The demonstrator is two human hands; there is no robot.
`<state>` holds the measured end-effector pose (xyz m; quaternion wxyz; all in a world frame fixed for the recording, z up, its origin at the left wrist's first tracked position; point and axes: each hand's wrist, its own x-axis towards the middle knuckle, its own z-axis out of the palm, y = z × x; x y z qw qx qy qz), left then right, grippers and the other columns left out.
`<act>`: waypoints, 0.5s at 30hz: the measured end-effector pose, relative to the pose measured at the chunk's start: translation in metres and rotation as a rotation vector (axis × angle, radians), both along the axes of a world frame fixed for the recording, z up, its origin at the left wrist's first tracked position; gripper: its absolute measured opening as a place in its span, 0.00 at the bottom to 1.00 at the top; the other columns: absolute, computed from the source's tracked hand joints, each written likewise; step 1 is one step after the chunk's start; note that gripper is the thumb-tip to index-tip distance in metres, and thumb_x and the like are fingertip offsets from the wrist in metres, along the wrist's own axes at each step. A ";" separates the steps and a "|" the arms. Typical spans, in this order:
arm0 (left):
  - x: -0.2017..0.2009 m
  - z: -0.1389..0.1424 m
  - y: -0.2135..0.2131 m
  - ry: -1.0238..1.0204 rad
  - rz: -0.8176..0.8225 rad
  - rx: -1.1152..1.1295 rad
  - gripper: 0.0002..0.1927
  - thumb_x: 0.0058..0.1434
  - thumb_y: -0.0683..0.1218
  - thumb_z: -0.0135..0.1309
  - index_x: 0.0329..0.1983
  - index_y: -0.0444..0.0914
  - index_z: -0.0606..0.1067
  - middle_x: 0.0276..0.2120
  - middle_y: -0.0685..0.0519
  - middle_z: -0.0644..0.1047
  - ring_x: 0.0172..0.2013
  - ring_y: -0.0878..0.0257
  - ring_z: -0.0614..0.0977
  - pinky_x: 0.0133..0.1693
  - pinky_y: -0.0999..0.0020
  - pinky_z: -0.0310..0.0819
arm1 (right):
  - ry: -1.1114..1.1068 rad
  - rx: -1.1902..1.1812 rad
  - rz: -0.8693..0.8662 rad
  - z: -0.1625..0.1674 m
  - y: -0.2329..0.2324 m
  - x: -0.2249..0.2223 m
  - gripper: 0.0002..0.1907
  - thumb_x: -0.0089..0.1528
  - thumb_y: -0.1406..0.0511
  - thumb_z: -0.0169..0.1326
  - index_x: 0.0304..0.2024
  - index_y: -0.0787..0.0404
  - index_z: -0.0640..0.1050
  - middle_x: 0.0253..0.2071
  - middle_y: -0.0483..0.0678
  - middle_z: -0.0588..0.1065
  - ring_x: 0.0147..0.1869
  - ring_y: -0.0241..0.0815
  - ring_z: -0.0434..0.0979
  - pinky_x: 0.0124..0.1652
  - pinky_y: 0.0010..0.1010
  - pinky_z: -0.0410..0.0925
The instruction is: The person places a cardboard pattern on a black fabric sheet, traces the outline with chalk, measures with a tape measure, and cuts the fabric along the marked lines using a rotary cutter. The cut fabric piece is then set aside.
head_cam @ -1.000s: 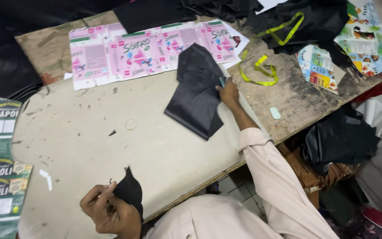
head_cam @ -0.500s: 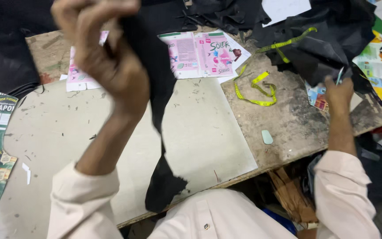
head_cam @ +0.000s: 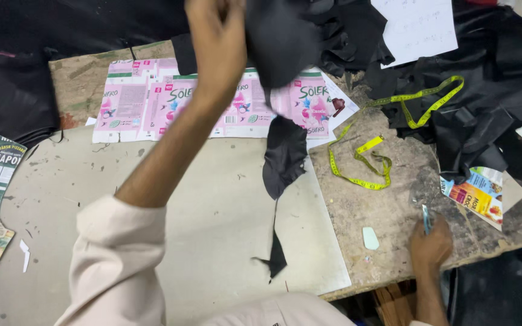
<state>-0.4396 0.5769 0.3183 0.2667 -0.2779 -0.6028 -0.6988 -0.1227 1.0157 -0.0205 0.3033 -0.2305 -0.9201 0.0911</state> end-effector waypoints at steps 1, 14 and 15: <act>0.016 -0.030 -0.001 -0.113 -0.171 -0.155 0.15 0.70 0.35 0.50 0.56 0.39 0.77 0.53 0.52 0.78 0.51 0.65 0.76 0.47 0.71 0.68 | 0.033 0.054 0.022 -0.002 0.005 0.001 0.13 0.67 0.64 0.59 0.48 0.67 0.74 0.44 0.61 0.76 0.47 0.65 0.78 0.47 0.50 0.72; 0.071 -0.266 0.027 -0.012 -0.234 -1.288 0.21 0.55 0.43 0.61 0.53 0.47 0.80 0.50 0.56 0.77 0.56 0.54 0.76 0.53 0.57 0.72 | -0.086 0.084 -0.095 -0.014 -0.001 -0.018 0.09 0.69 0.65 0.56 0.52 0.61 0.76 0.48 0.54 0.78 0.45 0.58 0.80 0.42 0.46 0.73; 0.061 -0.266 0.032 0.012 -0.285 -1.286 0.21 0.54 0.38 0.57 0.51 0.46 0.80 0.50 0.55 0.78 0.56 0.55 0.77 0.50 0.59 0.75 | -0.084 0.074 -0.095 -0.013 -0.001 -0.018 0.09 0.70 0.65 0.56 0.52 0.60 0.76 0.47 0.54 0.79 0.45 0.57 0.80 0.43 0.46 0.73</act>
